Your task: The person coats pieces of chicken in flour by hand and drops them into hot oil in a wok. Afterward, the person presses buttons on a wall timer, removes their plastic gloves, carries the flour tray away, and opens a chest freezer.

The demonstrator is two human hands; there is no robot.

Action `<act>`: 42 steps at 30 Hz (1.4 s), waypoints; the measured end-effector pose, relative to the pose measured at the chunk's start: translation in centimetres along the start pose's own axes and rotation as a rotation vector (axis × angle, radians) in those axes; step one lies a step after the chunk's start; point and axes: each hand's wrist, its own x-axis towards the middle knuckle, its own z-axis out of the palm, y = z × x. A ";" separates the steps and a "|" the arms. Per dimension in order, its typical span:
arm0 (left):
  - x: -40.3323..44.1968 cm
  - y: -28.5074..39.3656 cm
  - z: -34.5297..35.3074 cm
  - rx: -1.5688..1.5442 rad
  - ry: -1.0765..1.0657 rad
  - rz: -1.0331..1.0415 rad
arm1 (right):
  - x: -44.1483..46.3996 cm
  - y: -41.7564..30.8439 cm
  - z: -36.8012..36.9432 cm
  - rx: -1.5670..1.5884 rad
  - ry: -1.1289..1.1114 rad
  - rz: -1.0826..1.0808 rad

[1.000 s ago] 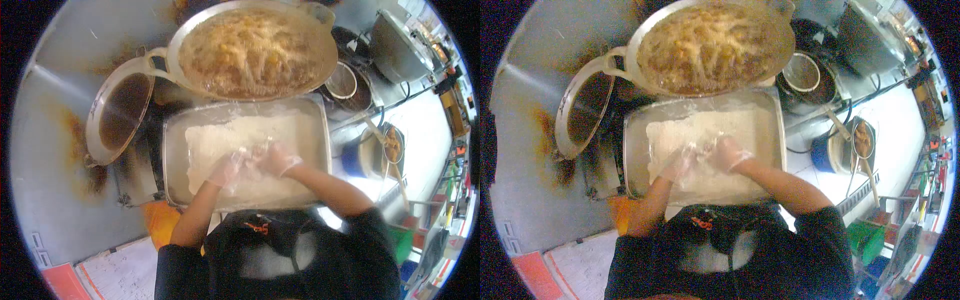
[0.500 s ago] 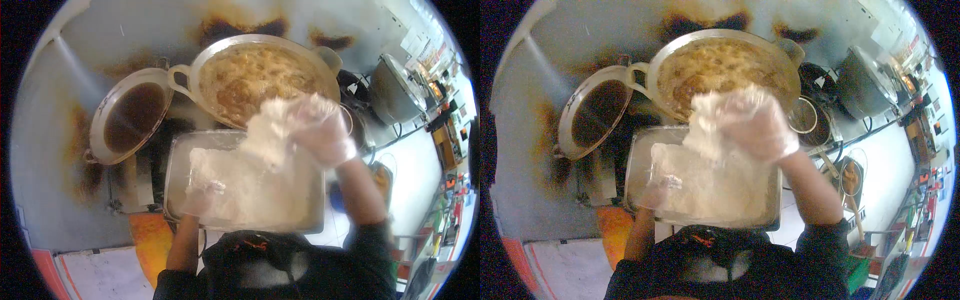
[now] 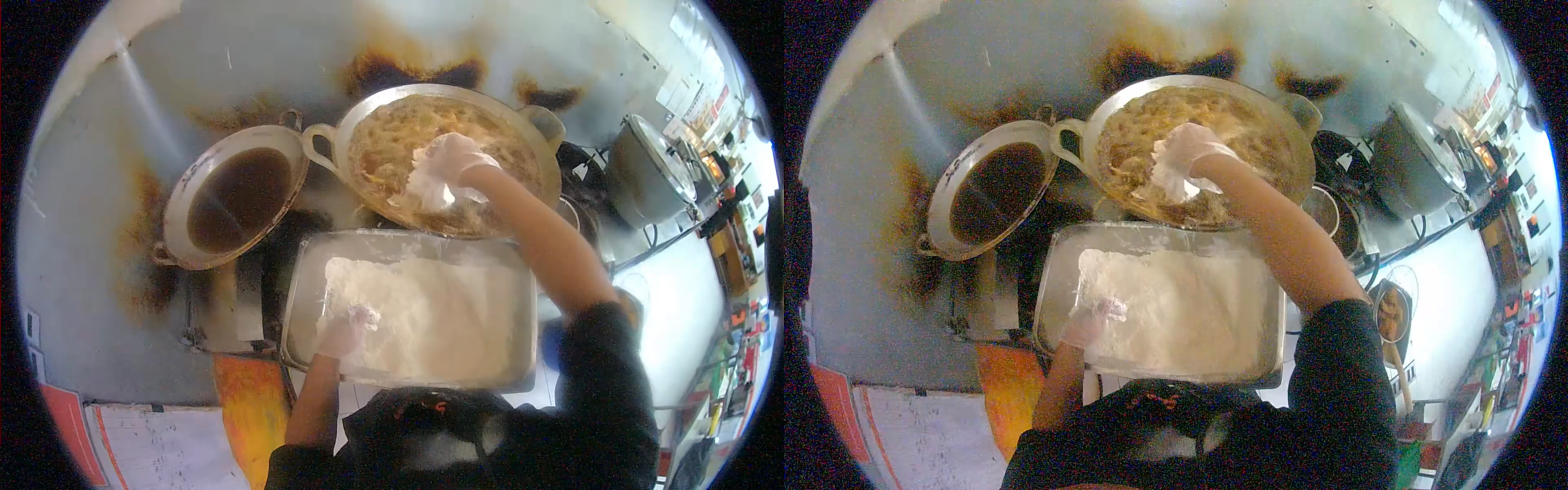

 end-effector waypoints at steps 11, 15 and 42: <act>0.7 -2.5 2.6 0.087 -0.032 0.100 | -2.8 5.3 -3.5 -0.666 0.191 -0.142; -0.7 1.5 -1.8 0.320 -0.097 0.308 | -8.6 2.8 -6.5 -0.203 0.413 -0.087; 5.6 2.2 2.4 -0.446 0.222 -0.114 | -20.0 -9.0 13.0 0.541 -0.217 -0.025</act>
